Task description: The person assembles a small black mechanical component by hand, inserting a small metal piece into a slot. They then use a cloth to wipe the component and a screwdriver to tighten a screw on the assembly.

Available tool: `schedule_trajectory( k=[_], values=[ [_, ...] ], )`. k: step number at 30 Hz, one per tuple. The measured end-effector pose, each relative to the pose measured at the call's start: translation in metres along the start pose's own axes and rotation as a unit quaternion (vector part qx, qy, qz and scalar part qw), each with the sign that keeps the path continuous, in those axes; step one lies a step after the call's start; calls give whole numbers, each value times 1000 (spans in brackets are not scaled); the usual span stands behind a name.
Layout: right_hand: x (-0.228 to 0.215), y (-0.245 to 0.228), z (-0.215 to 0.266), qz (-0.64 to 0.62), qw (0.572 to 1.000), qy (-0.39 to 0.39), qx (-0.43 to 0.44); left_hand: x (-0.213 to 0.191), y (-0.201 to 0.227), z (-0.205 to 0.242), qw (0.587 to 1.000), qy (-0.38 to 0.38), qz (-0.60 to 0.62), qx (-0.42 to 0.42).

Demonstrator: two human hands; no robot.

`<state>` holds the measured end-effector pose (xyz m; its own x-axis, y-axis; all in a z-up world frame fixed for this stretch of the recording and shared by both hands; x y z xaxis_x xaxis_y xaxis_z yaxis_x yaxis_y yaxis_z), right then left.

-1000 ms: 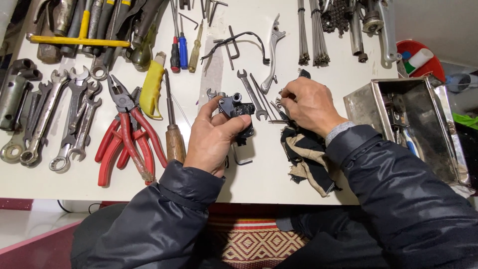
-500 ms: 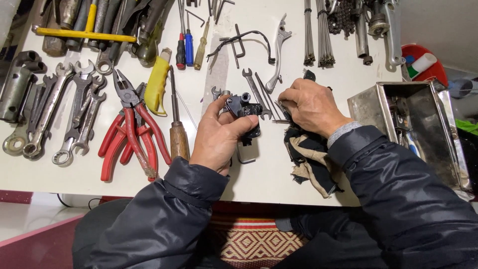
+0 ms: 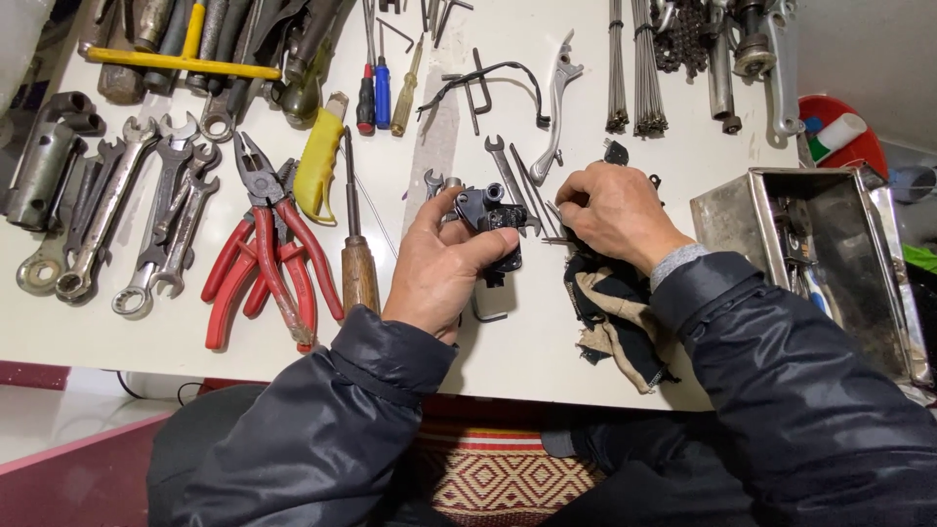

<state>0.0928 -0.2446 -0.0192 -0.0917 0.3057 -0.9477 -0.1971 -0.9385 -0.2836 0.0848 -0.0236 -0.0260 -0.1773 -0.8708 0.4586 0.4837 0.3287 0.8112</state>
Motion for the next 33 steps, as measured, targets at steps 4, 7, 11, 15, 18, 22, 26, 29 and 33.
schedule_trajectory(
  k=[4, 7, 11, 15, 18, 22, 26, 29, 33],
  values=[
    [1, 2, 2, -29, 999, -4, 45, 3, 2, 2, 1000, -7, 0, 0],
    [1, -5, 6, -43, 997, -8, 57, 5, 1, 1, 1000, -12, 1, 1],
    [3, -2, 7, -44, 996, -1, 71, 4, -3, -1, 1000, -16, 0, 1],
    [4, 3, 5, -54, 995, 17, 78, 5, -2, 1, 1000, -20, -5, -2],
    [6, 10, 3, -51, 993, 20, 107, 2, -6, -2, 1000, -20, -4, -3],
    [3, 9, 3, -59, 992, 30, 110, 2, -6, -3, 1000, -23, -8, 0],
    [-21, -3, 15, -140, 981, 43, 128, 0, -8, -5, 1000, -23, -8, 1],
    [-54, -38, 35, -315, 941, 36, 117, 2, -8, -6, 1000, -25, -6, 7],
    [-76, -79, 52, -429, 903, -7, 34, 11, -7, -4, 999, -36, -6, 26]
  ],
)
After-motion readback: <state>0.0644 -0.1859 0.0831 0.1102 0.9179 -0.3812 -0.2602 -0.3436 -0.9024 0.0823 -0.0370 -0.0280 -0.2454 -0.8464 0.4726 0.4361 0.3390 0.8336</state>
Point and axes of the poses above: each hand's wrist, its own z-axis away from the middle knuckle, its own x-axis out of the palm, y = z × x, the point moved 9 cm from there along -z, towards the middle knuckle, and after that the axes turned 2 degrees about x, right-handed, at the moved point
